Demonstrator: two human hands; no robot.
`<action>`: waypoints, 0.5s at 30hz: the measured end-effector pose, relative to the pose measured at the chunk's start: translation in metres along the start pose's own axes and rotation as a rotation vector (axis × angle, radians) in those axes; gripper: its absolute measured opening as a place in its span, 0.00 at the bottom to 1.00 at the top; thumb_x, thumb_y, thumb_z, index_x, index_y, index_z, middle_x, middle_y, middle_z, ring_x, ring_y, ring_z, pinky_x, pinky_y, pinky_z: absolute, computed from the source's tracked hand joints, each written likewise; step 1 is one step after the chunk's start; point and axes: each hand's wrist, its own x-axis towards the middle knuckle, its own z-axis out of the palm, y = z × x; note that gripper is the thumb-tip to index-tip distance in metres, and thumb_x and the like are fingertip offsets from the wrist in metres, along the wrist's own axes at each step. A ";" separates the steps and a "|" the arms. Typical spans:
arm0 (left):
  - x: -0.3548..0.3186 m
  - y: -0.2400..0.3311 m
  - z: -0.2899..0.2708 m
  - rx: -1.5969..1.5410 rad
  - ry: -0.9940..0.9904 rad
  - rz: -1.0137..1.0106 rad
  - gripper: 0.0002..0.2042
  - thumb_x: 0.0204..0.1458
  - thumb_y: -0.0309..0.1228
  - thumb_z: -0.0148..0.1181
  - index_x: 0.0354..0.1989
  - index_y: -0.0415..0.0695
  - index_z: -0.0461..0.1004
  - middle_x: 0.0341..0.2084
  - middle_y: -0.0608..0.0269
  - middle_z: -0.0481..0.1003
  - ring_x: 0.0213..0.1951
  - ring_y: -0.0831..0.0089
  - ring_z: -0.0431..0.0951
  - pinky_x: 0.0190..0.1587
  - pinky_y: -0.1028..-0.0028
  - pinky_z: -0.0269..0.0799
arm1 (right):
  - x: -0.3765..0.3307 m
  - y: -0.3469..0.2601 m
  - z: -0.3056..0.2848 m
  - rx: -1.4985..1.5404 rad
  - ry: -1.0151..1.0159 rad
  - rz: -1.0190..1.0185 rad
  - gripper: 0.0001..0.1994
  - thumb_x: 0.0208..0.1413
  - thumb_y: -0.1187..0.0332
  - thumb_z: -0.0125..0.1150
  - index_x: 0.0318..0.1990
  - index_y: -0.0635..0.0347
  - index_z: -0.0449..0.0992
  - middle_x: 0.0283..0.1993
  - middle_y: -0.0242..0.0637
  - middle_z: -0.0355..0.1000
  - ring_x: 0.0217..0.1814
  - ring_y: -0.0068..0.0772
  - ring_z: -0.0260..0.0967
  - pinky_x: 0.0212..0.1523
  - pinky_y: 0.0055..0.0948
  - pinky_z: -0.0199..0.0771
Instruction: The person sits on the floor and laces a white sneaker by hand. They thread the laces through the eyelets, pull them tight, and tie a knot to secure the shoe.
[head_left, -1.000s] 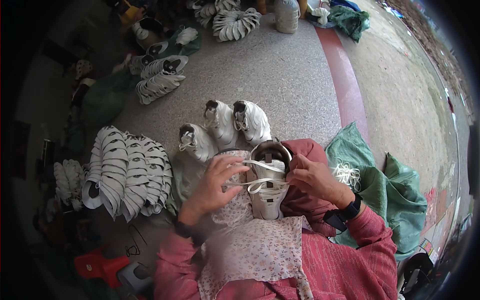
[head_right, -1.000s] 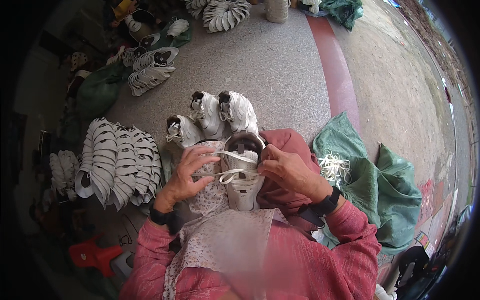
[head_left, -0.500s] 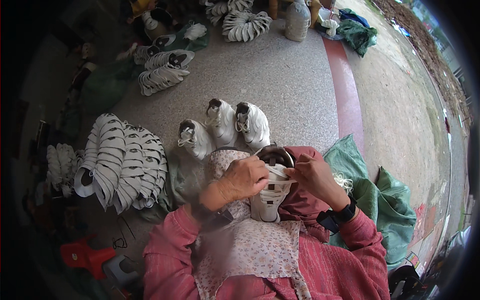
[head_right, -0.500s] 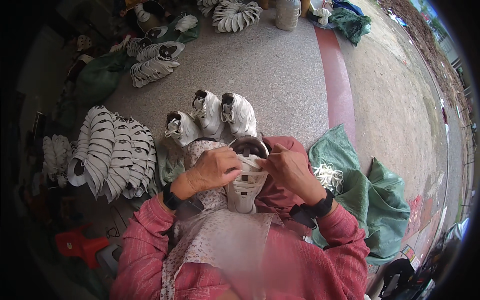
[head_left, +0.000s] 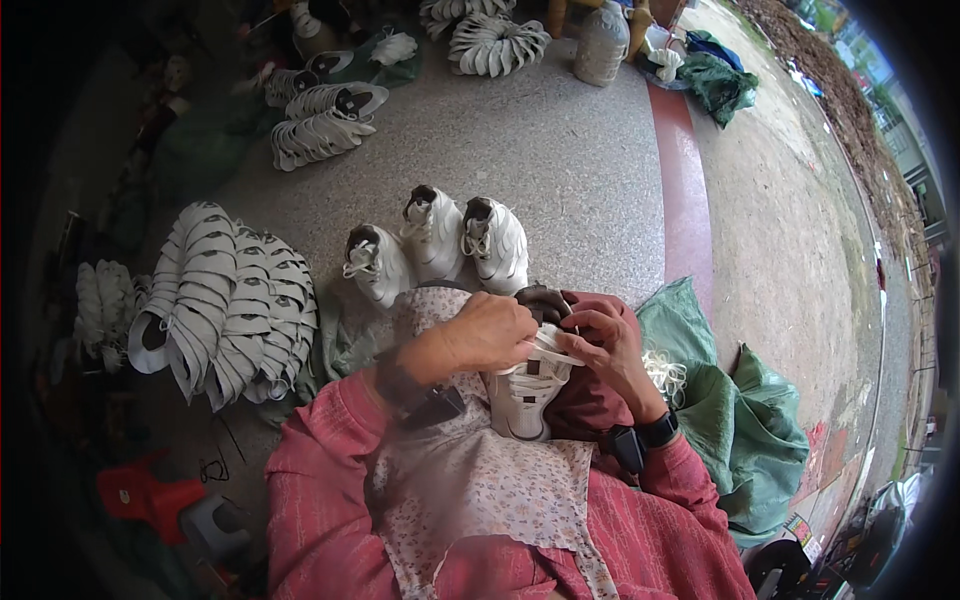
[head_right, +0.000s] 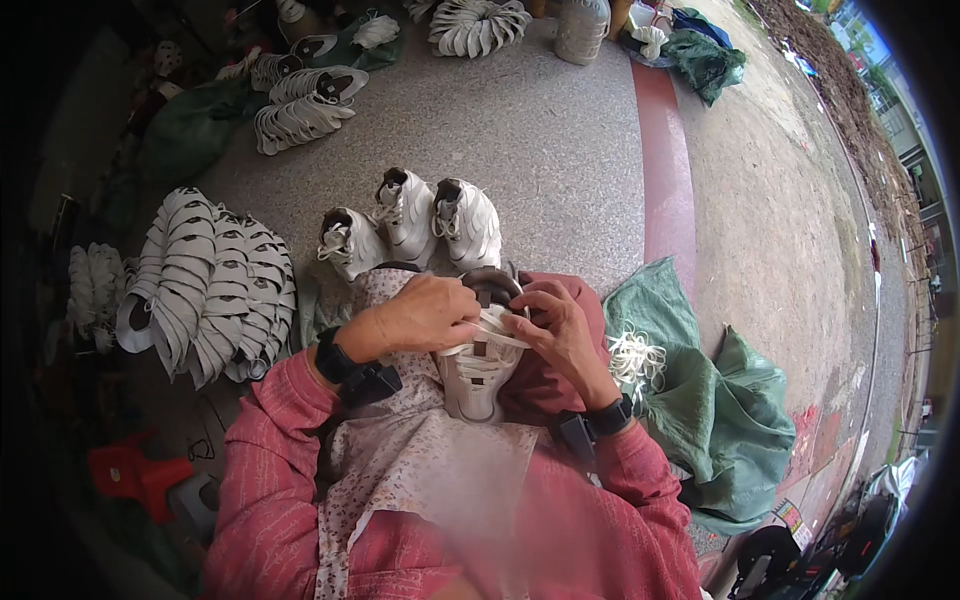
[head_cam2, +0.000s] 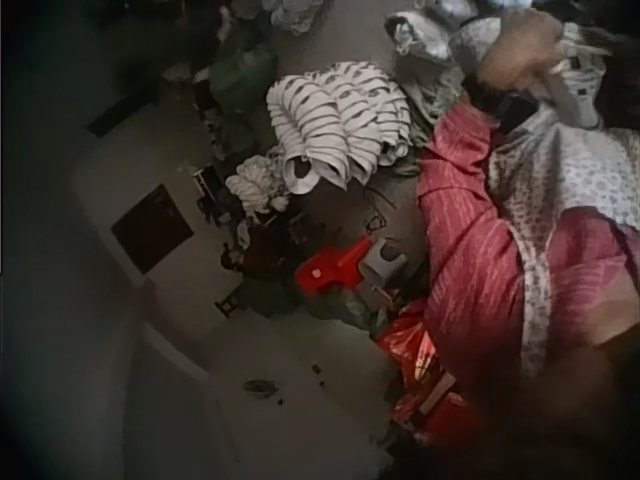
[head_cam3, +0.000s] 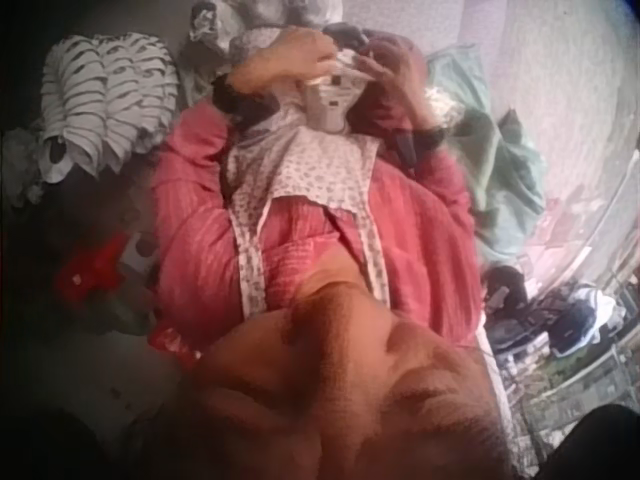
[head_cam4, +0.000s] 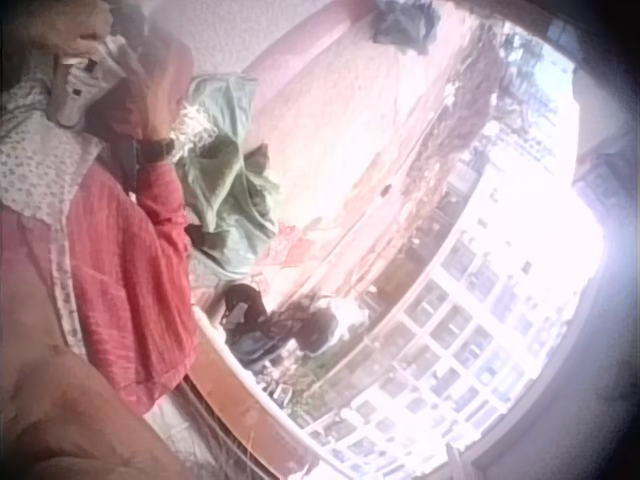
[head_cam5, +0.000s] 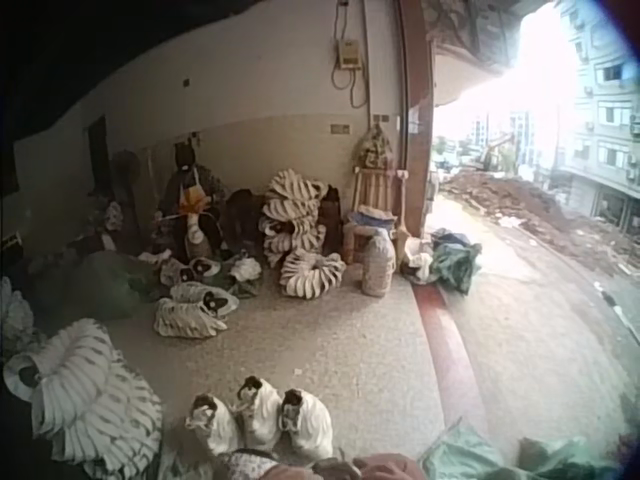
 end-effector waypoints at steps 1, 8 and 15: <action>0.001 -0.004 -0.003 -0.083 -0.009 0.022 0.12 0.54 0.40 0.58 0.31 0.44 0.79 0.32 0.56 0.77 0.40 0.57 0.77 0.44 0.60 0.72 | 0.006 0.006 -0.001 0.019 -0.019 0.002 0.11 0.55 0.68 0.70 0.42 0.66 0.81 0.50 0.36 0.72 0.48 0.24 0.72 0.46 0.23 0.73; -0.001 -0.038 0.003 -0.822 -0.168 0.121 0.13 0.60 0.39 0.58 0.32 0.43 0.81 0.31 0.66 0.76 0.38 0.69 0.74 0.43 0.69 0.69 | 0.023 0.016 -0.010 0.097 -0.032 0.033 0.08 0.51 0.75 0.67 0.38 0.69 0.82 0.40 0.33 0.78 0.39 0.21 0.74 0.41 0.21 0.75; -0.038 -0.026 0.003 -1.085 -0.089 0.133 0.15 0.64 0.35 0.55 0.27 0.41 0.78 0.34 0.65 0.76 0.46 0.74 0.72 0.50 0.73 0.66 | 0.038 0.003 -0.024 -0.009 -0.169 0.159 0.08 0.49 0.73 0.65 0.36 0.68 0.83 0.48 0.40 0.80 0.44 0.24 0.76 0.47 0.22 0.76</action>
